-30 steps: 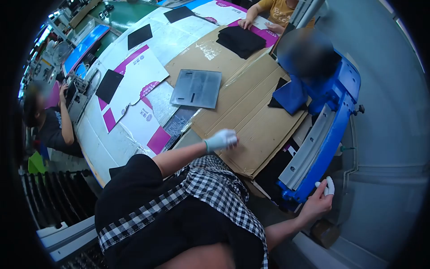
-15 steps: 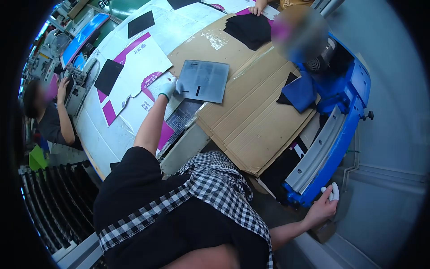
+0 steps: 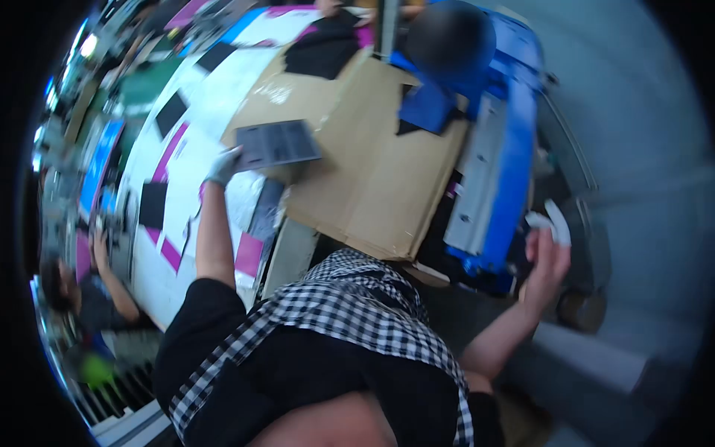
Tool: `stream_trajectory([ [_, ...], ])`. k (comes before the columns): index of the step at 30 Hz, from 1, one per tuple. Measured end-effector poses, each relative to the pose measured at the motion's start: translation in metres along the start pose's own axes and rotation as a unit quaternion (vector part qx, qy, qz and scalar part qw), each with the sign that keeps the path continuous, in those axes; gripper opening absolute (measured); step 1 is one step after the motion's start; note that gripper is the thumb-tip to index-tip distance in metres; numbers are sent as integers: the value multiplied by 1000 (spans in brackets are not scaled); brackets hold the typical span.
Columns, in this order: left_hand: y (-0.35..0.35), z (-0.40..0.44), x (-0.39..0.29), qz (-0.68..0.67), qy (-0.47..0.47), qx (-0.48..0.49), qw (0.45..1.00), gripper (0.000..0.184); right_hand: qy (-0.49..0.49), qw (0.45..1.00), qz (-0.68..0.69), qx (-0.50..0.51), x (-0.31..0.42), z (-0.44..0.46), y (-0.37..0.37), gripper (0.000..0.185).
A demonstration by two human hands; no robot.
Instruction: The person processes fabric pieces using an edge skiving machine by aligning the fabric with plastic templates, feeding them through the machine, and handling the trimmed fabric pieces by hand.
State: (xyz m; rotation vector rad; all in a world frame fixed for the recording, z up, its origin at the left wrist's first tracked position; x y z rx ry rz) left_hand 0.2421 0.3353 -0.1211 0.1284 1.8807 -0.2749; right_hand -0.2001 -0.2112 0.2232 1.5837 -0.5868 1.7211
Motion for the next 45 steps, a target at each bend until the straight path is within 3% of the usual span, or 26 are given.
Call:
stream_trajectory([
  [1,-18,-23,-47,165,-20,-55,985,30,-1,997,75,24,7,1,-2,34],
  [2,-2,2,-43,92,-106,-64,988,31,-16,996,84,19,9,4,7,35],
  [3,-58,-40,-96,95,-108,0,990,34,-30,995,95,17,9,8,18,36],
  [5,-117,-61,-154,110,-141,-27,983,33,-49,992,103,50,-3,38,13,35],
  [8,-241,-88,-210,51,-142,120,981,36,-80,985,134,70,-39,73,14,36],
  [12,-404,-122,-234,-75,-119,229,963,34,-131,945,240,182,-65,90,-10,53],
  [13,-435,-122,-229,-86,-109,286,948,34,-148,929,291,173,-65,90,-8,54],
  [15,-490,-144,-225,-89,-96,284,950,34,-179,890,390,152,-71,87,1,57],
  [16,-519,-157,-220,-99,-80,341,932,33,-208,883,413,80,-76,83,15,60],
  [19,-575,-172,-206,-123,-62,443,886,32,-122,870,469,92,-68,86,39,59],
  [21,-591,-164,-197,-12,-132,459,879,37,-107,852,504,92,-64,83,47,52],
  [24,-612,-188,-206,233,-255,445,826,46,-75,847,515,105,-78,90,77,47],
  [27,-607,-173,-218,198,-388,389,811,47,-87,850,510,101,-100,101,93,44],
  [28,-599,-162,-212,245,-287,392,839,49,-102,851,507,91,-111,106,97,44],
  [32,-561,-117,-186,134,-167,393,894,44,-153,837,514,109,-176,125,104,45],
  [34,-536,-101,-173,105,-120,379,911,41,-186,849,489,70,-191,123,90,45],
  [39,-507,-95,-133,78,-49,347,933,40,-241,830,499,59,-250,117,63,44],
  [40,-501,-90,-122,74,-37,349,934,41,-214,828,508,104,-250,116,50,45],
  [42,-493,-89,-110,32,-26,336,941,38,-252,822,498,112,-261,109,36,46],
  [43,-492,-85,-103,72,-27,314,946,40,-269,820,492,115,-260,105,32,47],
  [45,-483,-72,-85,151,-27,270,951,44,-271,886,364,95,-251,99,27,56],
])
Point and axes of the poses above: each hand's wrist, its own z-axis towards the middle knuckle, its own y-axis out of the back of the hand, x = y × z, the point moved 9 cm from there along z, towards the middle knuckle, and after that the axes turned 3 degrees about -y, right-handed, at the moved point
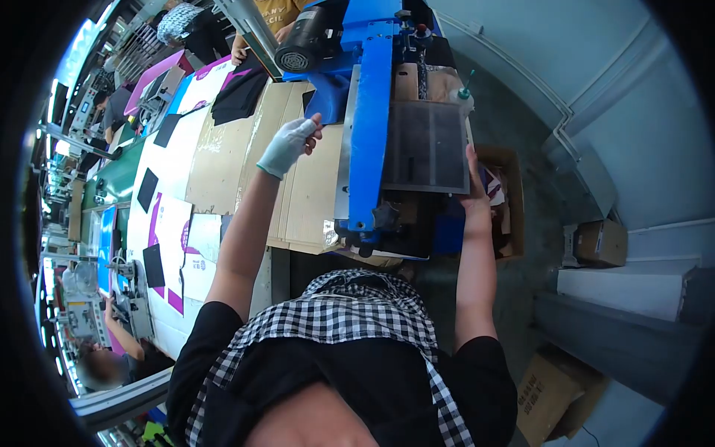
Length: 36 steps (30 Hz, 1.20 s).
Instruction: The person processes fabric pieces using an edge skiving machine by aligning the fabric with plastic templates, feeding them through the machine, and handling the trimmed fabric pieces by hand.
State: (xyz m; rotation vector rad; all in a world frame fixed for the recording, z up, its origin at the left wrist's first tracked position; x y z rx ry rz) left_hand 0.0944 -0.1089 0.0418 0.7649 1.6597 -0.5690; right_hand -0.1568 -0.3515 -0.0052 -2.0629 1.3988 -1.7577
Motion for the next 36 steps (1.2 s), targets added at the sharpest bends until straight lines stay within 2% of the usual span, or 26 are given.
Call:
stream_trajectory([
  [1,5,2,8,82,37,-62,994,50,-5,997,-69,-20,5,-9,-14,59],
  [2,0,3,13,75,52,-69,994,52,-10,990,-137,-41,6,-14,-21,62],
  [4,-6,2,23,61,81,-82,992,55,21,985,-173,-8,1,-2,-26,66],
  [5,-15,7,29,-27,84,-49,995,52,39,981,-191,9,1,3,-25,67],
  [8,-27,4,29,-209,86,18,974,43,43,979,-165,-113,0,17,23,67],
  [12,-3,8,55,-322,118,93,935,46,64,974,-148,-156,7,3,26,53],
  [14,21,7,63,-323,122,61,936,44,67,976,-136,-156,7,3,28,49],
  [16,46,2,61,-311,103,-7,945,40,78,979,-119,-147,10,4,29,46],
  [21,109,-35,20,-303,36,-47,951,44,116,986,-82,-87,46,-9,9,46],
  [22,115,-42,11,-317,37,-50,947,45,116,987,-101,-46,55,-14,-10,46],
  [23,104,-57,-22,-300,4,-54,952,45,113,986,-119,-5,62,-21,-33,45],
  [24,105,-61,-39,-298,-44,-101,948,42,109,984,-136,36,65,-27,-55,45],
  [26,61,-54,-76,-334,-6,-49,941,39,77,980,-135,123,65,-36,-99,49],
  [27,35,-45,-96,-340,-30,-9,940,40,63,975,-136,166,67,-40,-115,52],
  [28,8,-38,-115,-345,-54,31,936,40,95,973,-130,163,78,-43,-117,52],
  [30,-39,-28,-141,-318,-81,41,944,39,156,968,-117,159,98,-50,-120,54],
  [31,-76,-27,-162,-368,-98,198,903,40,184,968,-88,146,118,-59,-123,55],
  [32,-101,-22,-173,-431,-90,311,842,42,212,966,-59,133,137,-68,-125,55],
  [33,-123,-21,-182,-473,-65,420,771,44,141,925,156,315,149,-85,-142,57],
  [34,-140,-15,-186,-532,-18,485,694,47,173,935,133,280,162,-86,-126,55],
  [36,-151,0,-173,-450,-12,447,773,54,236,945,87,208,190,-89,-91,52],
])
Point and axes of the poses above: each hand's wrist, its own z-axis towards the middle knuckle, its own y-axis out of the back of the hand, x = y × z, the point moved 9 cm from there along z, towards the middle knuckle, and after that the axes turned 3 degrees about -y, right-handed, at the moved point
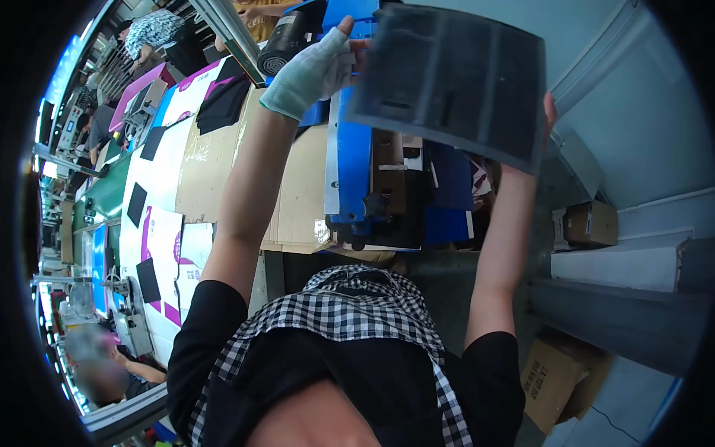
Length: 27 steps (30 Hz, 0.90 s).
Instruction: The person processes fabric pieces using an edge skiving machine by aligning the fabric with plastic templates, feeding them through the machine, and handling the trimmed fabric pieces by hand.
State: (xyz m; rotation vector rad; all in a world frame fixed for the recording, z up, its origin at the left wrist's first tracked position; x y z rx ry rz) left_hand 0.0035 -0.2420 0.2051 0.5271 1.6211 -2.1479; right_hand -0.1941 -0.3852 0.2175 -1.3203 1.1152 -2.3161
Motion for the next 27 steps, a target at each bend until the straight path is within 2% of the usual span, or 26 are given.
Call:
stream_trajectory([
  [1,-2,-6,-3,195,-14,-128,972,57,1,1000,-3,-31,9,-2,20,52],
  [2,1,-15,-17,378,-29,-251,891,60,2,998,-5,-61,12,-5,44,52],
  [3,16,-24,-21,403,-35,-268,875,63,2,996,-6,-91,10,-6,63,51],
  [6,69,-61,-16,298,-3,-297,907,58,-20,971,-37,-234,-8,-21,107,53],
  [7,84,-75,-15,279,-4,-302,911,57,-38,970,-34,-239,-22,-23,120,53],
  [9,105,-102,-8,242,-9,-313,918,54,-76,966,-28,-247,-57,-29,154,53],
  [12,122,-130,1,240,7,-373,896,52,-133,973,27,-187,-115,-31,182,54],
  [16,134,-151,4,239,13,-399,885,45,-124,980,-6,-156,-166,-21,172,62],
  [17,142,-151,7,212,9,-372,904,40,-133,979,-25,-155,-170,-22,168,66],
  [18,125,-149,6,157,-47,-365,917,38,-148,976,-47,-154,-174,-22,165,71],
  [19,153,-162,10,252,12,-444,860,41,-179,967,-89,-157,-180,-23,162,75],
  [20,162,-169,9,325,23,-481,814,48,-214,952,-150,-157,-186,-23,158,80],
  [21,149,-171,-2,446,9,-506,738,56,-241,937,-201,-152,-192,-25,154,84],
  [22,154,-183,3,451,62,-532,714,51,-264,918,-254,-149,-194,-31,150,89],
  [23,166,-185,10,431,63,-528,729,55,-277,908,-279,-147,-193,-35,151,93],
  [24,174,-186,17,387,66,-527,754,59,-280,910,-236,-194,-191,-38,171,88],
  [26,185,-194,26,293,73,-523,797,54,-218,938,-182,-200,-172,-36,130,75],
  [27,180,-200,27,229,31,-499,835,50,-199,950,-188,-152,-162,-40,125,73],
])
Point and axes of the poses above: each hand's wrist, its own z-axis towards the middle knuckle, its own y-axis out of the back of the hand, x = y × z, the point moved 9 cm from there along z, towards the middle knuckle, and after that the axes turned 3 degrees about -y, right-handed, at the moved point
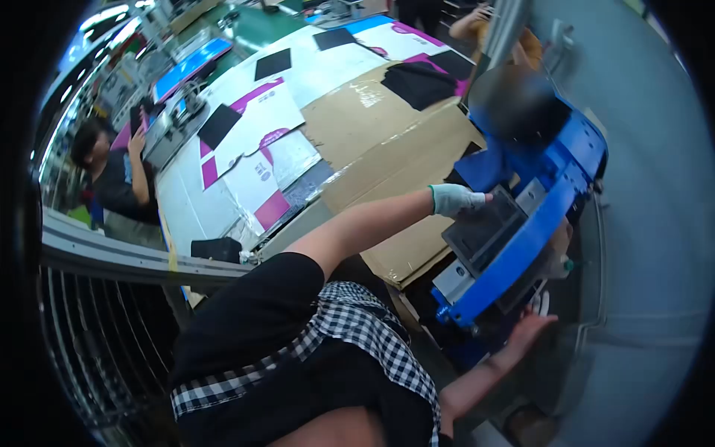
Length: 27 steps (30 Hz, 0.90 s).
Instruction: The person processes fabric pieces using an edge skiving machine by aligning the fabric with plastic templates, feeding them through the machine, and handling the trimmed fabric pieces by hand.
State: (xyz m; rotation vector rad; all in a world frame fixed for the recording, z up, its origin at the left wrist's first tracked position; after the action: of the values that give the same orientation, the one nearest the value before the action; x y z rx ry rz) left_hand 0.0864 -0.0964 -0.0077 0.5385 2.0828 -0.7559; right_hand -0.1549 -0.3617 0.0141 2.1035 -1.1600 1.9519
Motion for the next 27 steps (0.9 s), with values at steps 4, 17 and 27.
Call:
stream_trajectory([
  [4,9,-1,8,-171,-9,139,975,42,72,996,-18,41,29,-45,-36,67],
  [17,330,-261,-103,16,-419,-394,818,31,107,983,-96,116,69,-71,-131,60],
  [27,467,-593,-59,449,104,-857,229,25,120,974,-180,71,72,-82,-160,60],
])
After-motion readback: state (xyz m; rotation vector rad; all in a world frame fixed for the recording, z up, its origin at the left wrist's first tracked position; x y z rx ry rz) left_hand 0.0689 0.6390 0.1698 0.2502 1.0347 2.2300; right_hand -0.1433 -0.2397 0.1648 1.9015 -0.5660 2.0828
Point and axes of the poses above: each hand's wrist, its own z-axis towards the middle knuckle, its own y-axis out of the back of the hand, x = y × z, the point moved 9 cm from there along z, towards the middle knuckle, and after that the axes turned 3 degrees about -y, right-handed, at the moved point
